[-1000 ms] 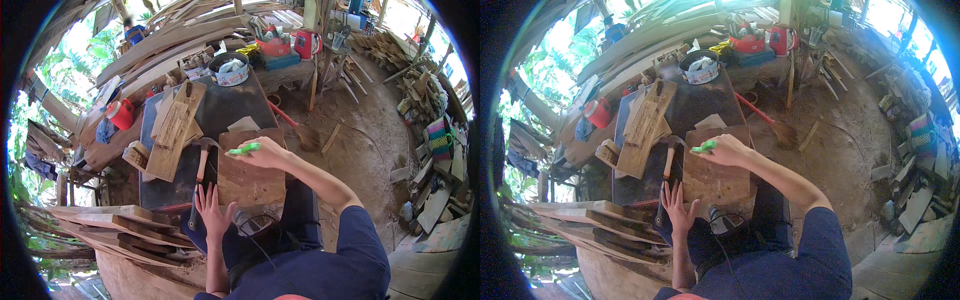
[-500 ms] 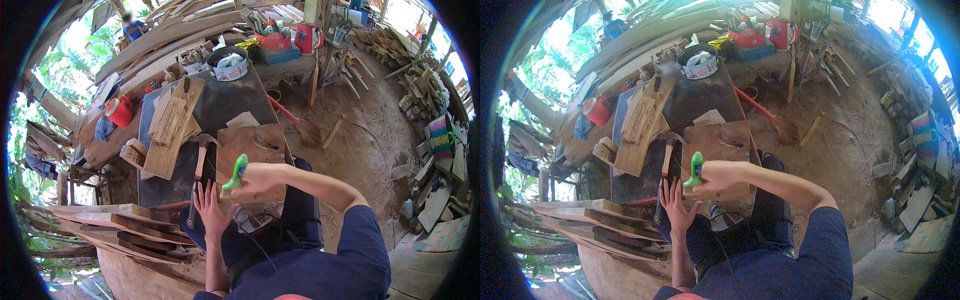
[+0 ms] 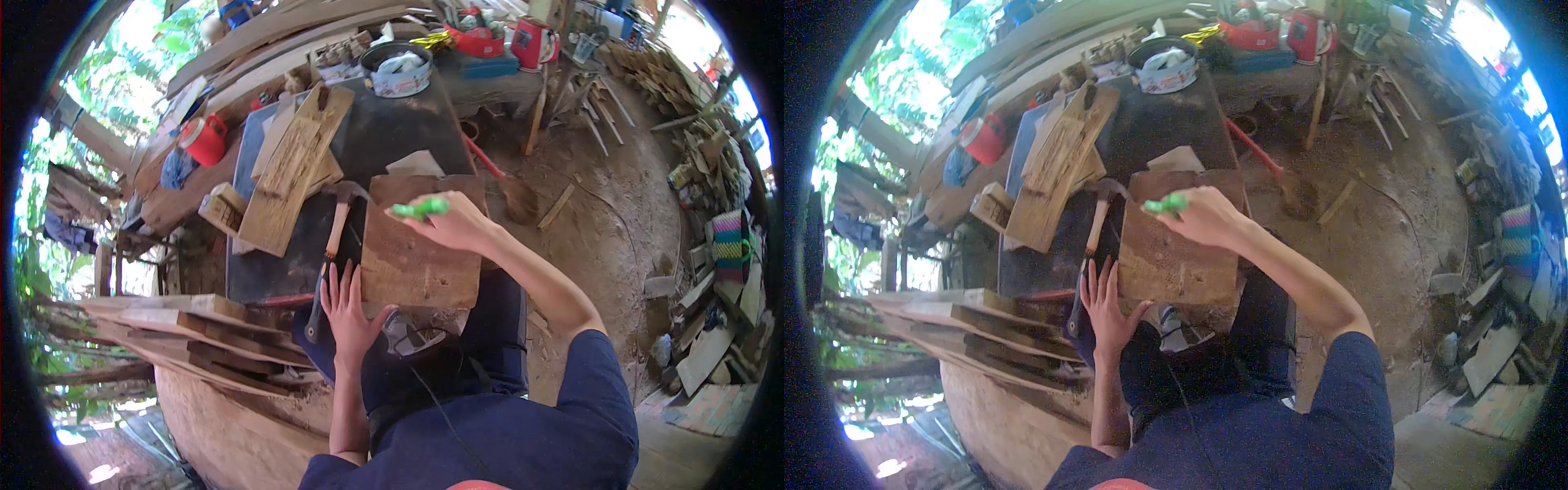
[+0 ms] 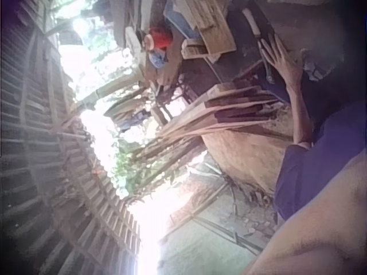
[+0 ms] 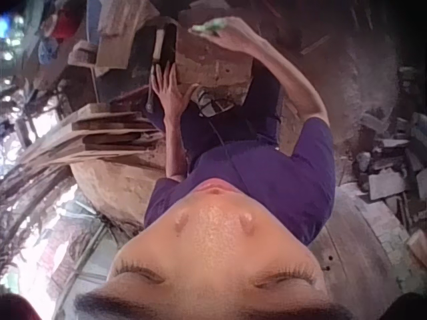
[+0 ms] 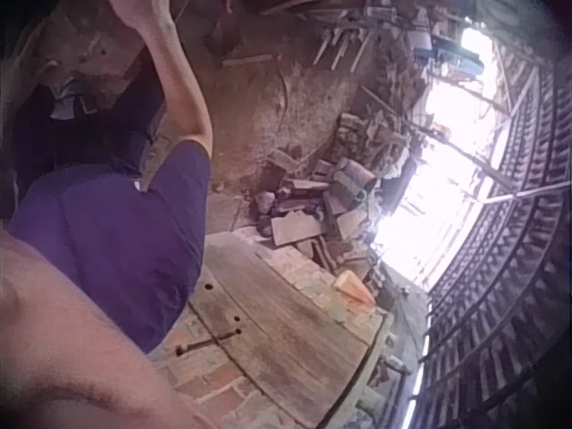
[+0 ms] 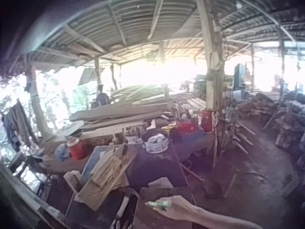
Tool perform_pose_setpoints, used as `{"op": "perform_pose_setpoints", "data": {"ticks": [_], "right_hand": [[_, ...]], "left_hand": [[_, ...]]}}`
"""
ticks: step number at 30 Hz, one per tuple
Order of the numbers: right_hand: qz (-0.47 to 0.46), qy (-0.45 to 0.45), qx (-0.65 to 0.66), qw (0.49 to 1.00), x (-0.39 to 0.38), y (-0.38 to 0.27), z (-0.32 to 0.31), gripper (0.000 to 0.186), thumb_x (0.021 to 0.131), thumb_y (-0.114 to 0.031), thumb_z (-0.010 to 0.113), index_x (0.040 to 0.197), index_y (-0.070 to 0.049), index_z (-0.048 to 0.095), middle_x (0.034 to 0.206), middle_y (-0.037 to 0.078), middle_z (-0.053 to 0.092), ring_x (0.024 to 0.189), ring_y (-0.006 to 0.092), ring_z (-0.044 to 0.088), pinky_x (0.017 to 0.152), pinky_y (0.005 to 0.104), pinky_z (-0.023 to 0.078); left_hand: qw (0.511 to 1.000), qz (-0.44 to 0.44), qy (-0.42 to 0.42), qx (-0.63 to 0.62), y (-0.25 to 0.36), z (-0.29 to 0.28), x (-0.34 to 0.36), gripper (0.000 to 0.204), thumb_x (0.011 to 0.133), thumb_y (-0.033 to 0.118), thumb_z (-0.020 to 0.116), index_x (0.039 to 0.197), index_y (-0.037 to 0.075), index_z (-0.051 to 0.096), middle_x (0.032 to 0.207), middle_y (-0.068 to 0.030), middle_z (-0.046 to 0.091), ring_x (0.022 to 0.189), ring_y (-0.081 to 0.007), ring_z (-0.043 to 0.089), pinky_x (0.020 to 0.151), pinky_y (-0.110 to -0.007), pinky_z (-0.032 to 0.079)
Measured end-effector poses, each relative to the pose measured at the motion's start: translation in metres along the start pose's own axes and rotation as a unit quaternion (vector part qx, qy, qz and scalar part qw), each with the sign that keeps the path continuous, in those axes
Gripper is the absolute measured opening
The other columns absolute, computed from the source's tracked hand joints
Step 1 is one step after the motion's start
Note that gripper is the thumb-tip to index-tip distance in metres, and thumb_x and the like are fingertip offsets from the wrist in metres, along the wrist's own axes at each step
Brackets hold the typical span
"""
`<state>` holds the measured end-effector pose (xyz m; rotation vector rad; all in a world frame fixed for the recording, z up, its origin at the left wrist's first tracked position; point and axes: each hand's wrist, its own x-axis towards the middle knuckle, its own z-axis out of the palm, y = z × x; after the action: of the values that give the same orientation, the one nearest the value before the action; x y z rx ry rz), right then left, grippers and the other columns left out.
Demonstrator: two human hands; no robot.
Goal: Sand a piece of wood, brush off the dust, and hammer a nail into it.
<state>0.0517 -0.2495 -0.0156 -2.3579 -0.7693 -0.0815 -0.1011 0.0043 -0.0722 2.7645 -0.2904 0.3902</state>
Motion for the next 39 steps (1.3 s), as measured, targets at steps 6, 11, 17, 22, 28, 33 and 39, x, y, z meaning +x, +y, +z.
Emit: {"op": "perform_pose_setpoints", "data": {"ticks": [6, 11, 17, 22, 28, 33, 39], "right_hand": [[-0.093, -0.219, 0.043, 0.970, -0.045, -0.007, -0.009, 0.026, 0.096, -0.034, 0.067, 0.111, -0.015, 0.076, 0.098, 0.015, 0.075, 0.089, 0.0363, 0.072, 0.076, 0.0447, 0.059], [0.019, -0.032, -0.058, 0.998, -0.027, 0.025, -0.038, 0.026, 0.097, -0.034, 0.070, 0.113, -0.015, 0.077, 0.091, 0.011, 0.073, 0.079, 0.0314, 0.071, 0.073, 0.0448, 0.058], [-0.008, -0.188, 0.013, 0.982, -0.057, 0.016, -0.043, 0.029, 0.099, -0.035, 0.068, 0.112, -0.011, 0.076, 0.095, 0.015, 0.074, 0.081, 0.0338, 0.071, 0.073, 0.0420, 0.057], [0.131, -0.028, -0.076, 0.988, -0.050, 0.024, -0.070, 0.025, 0.101, -0.030, 0.065, 0.120, -0.016, 0.074, 0.101, 0.013, 0.075, 0.087, 0.0303, 0.072, 0.076, 0.0388, 0.058], [0.011, -0.188, 0.016, 0.982, -0.076, 0.035, -0.067, 0.040, 0.103, -0.036, 0.066, 0.130, -0.006, 0.068, 0.098, 0.012, 0.075, 0.082, 0.0245, 0.070, 0.073, 0.0391, 0.056], [0.235, -0.086, -0.157, 0.955, -0.036, 0.042, -0.081, 0.032, 0.103, -0.037, 0.063, 0.120, -0.011, 0.074, 0.091, 0.019, 0.073, 0.078, 0.0298, 0.072, 0.068, 0.0408, 0.056], [0.130, -0.013, -0.112, 0.985, -0.005, 0.061, -0.053, 0.046, 0.104, -0.041, 0.059, 0.094, 0.002, 0.073, 0.062, 0.018, 0.064, 0.057, 0.0322, 0.066, 0.059, 0.0445, 0.051]], "left_hand": [[1.000, 0.005, 0.021, -0.014, -0.003, 0.007, 0.002, 0.097, 0.082, 0.062, 0.076, 0.152, 0.003, 0.045, 0.159, -0.0163, 0.044, 0.156, -0.0385, 0.026, 0.126, -0.056, 0.014], [1.000, -0.002, 0.024, -0.011, -0.001, 0.006, 0.003, 0.099, 0.081, 0.065, 0.075, 0.152, 0.003, 0.046, 0.159, -0.0163, 0.044, 0.156, -0.0382, 0.026, 0.126, -0.056, 0.014], [1.000, -0.001, 0.025, -0.013, 0.000, 0.006, 0.001, 0.099, 0.081, 0.065, 0.075, 0.152, 0.003, 0.046, 0.159, -0.0160, 0.045, 0.156, -0.0372, 0.026, 0.127, -0.055, 0.014], [0.999, -0.008, 0.029, -0.013, 0.001, 0.004, 0.004, 0.100, 0.080, 0.064, 0.075, 0.153, 0.002, 0.045, 0.159, -0.0157, 0.046, 0.156, -0.0365, 0.027, 0.127, -0.054, 0.014], [0.999, -0.006, 0.032, -0.026, 0.000, 0.005, 0.003, 0.101, 0.079, 0.064, 0.076, 0.152, 0.002, 0.046, 0.159, -0.0154, 0.046, 0.156, -0.0367, 0.027, 0.126, -0.054, 0.014], [1.000, -0.003, 0.028, -0.015, -0.001, 0.004, 0.003, 0.101, 0.080, 0.065, 0.075, 0.153, 0.002, 0.046, 0.159, -0.0163, 0.046, 0.156, -0.0373, 0.028, 0.126, -0.054, 0.015], [0.999, 0.003, 0.032, -0.009, 0.000, 0.005, 0.003, 0.100, 0.081, 0.066, 0.074, 0.153, 0.002, 0.046, 0.158, -0.0166, 0.047, 0.155, -0.0379, 0.028, 0.126, -0.054, 0.014]]}}
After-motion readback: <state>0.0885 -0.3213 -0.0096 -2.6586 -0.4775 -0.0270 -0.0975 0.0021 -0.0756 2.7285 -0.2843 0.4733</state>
